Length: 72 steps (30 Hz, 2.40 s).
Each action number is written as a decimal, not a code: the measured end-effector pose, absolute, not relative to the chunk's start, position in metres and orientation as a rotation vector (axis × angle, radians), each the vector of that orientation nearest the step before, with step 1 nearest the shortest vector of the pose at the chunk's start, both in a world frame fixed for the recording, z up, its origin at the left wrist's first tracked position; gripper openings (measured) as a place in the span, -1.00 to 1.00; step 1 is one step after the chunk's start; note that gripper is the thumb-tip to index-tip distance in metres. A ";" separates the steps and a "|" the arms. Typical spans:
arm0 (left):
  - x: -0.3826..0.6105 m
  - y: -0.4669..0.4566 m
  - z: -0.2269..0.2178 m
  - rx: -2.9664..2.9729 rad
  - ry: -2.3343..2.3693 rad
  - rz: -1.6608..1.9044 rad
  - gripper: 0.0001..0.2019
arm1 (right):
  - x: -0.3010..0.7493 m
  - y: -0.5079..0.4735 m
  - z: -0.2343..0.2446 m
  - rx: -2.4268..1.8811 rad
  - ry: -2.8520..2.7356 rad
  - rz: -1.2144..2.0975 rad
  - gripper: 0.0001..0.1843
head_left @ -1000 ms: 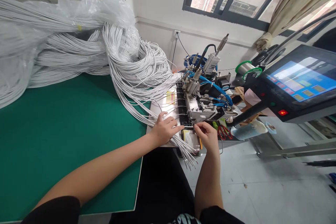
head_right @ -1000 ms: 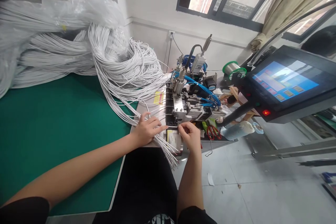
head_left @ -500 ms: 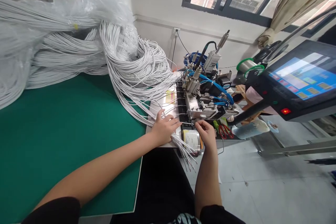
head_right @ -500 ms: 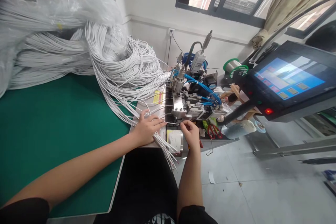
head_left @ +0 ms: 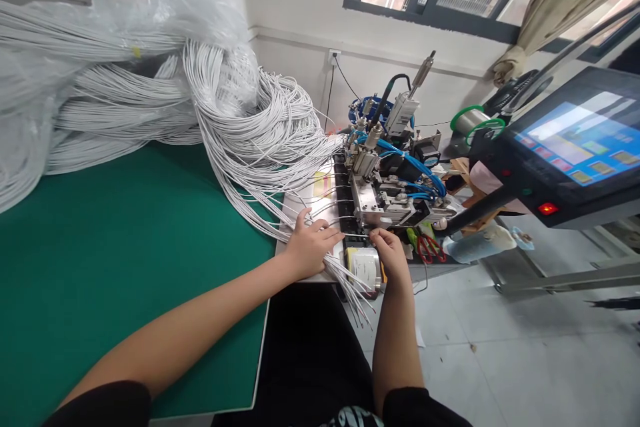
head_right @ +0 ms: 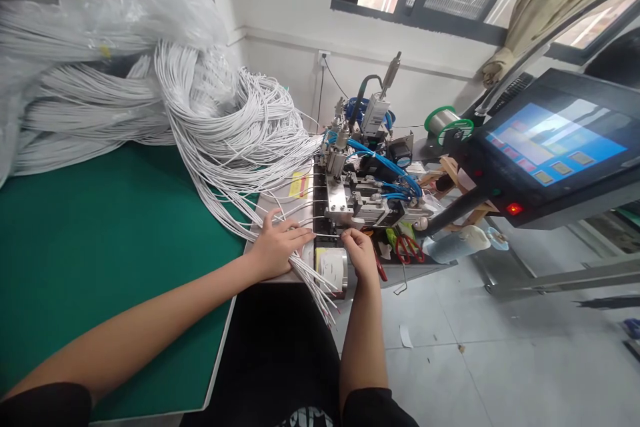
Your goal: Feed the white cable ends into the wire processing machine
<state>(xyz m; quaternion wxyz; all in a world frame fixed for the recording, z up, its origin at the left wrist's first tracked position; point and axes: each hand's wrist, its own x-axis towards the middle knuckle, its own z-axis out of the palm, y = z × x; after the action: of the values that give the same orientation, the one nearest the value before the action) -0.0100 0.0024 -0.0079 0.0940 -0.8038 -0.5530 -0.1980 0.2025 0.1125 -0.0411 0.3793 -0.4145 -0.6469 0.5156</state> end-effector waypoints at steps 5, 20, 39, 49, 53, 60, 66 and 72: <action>-0.010 0.003 -0.009 -2.404 -1.650 -0.596 -0.53 | 0.199 0.112 -0.045 -1.083 -1.499 1.456 -0.79; -0.009 0.003 -0.009 -2.410 -1.662 -0.671 -0.55 | 0.201 0.098 -0.043 -1.126 -1.405 1.443 -0.65; -0.008 0.003 -0.009 -2.340 -1.682 -0.644 -0.54 | 0.227 0.049 0.016 -1.126 -1.957 0.936 -0.67; -0.008 0.002 -0.008 -2.318 -1.642 -0.691 -0.60 | 0.175 0.027 0.031 -0.892 -2.350 0.629 -0.80; -0.009 0.002 -0.008 -2.318 -1.629 -0.690 -0.60 | 0.165 0.027 0.029 -0.896 -2.365 0.614 -0.78; -0.010 0.000 -0.006 -2.362 -1.553 -0.676 -0.49 | 0.174 0.037 0.021 -0.996 -2.132 0.667 -0.80; -0.007 -0.001 -0.004 -2.219 -1.576 -0.758 -0.59 | 0.190 0.055 0.013 -1.100 -1.956 0.638 -0.78; -0.006 -0.003 -0.001 -2.109 -1.542 -0.800 -0.70 | 0.198 0.064 0.010 -1.120 -1.845 0.688 -0.71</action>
<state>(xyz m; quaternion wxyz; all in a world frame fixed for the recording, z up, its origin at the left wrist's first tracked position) -0.0063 -0.0028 -0.0011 0.2032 -0.7558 -0.5526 -0.2867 0.1975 0.0641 0.0098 0.4241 -0.4475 -0.7377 0.2751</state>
